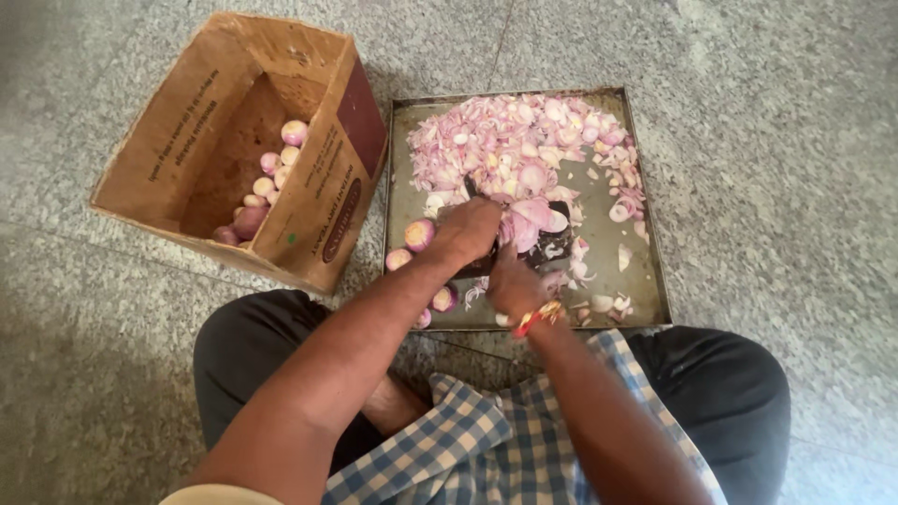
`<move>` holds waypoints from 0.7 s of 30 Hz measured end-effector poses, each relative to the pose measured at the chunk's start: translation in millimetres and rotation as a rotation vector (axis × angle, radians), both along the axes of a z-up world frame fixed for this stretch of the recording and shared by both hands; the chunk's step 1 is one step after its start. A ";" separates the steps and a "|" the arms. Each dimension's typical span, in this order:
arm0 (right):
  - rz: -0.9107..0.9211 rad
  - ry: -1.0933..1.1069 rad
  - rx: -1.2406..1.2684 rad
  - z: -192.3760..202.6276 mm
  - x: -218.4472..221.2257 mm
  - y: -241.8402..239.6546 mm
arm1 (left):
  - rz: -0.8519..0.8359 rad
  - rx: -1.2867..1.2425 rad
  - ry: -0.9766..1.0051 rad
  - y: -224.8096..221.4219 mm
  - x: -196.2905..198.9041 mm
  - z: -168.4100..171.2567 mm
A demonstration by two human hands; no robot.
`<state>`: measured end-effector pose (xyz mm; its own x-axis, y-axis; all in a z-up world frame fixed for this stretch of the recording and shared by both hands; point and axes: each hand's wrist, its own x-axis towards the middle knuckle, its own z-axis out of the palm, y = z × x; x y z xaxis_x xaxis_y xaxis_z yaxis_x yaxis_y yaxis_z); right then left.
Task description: The person chops onions using a knife on a metal tray by hand. They retrieve whole onions from a cardboard box and slice them into small pieces on the tray.
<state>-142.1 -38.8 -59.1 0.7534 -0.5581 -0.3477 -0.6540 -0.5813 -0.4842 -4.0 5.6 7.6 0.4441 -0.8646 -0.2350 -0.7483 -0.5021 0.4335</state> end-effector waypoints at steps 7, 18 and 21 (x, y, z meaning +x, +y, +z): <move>0.045 0.176 -0.153 9.9 -0.6 8.0 | -0.116 -0.254 -0.142 -1.8 9.3 -47.2; 0.102 0.169 -0.380 14.2 -55.4 7.0 | 0.145 -0.060 -0.158 62.9 38.0 11.8; -0.029 -0.003 -0.297 17.9 -66.0 -35.0 | 0.155 0.034 -0.183 62.9 50.2 1.6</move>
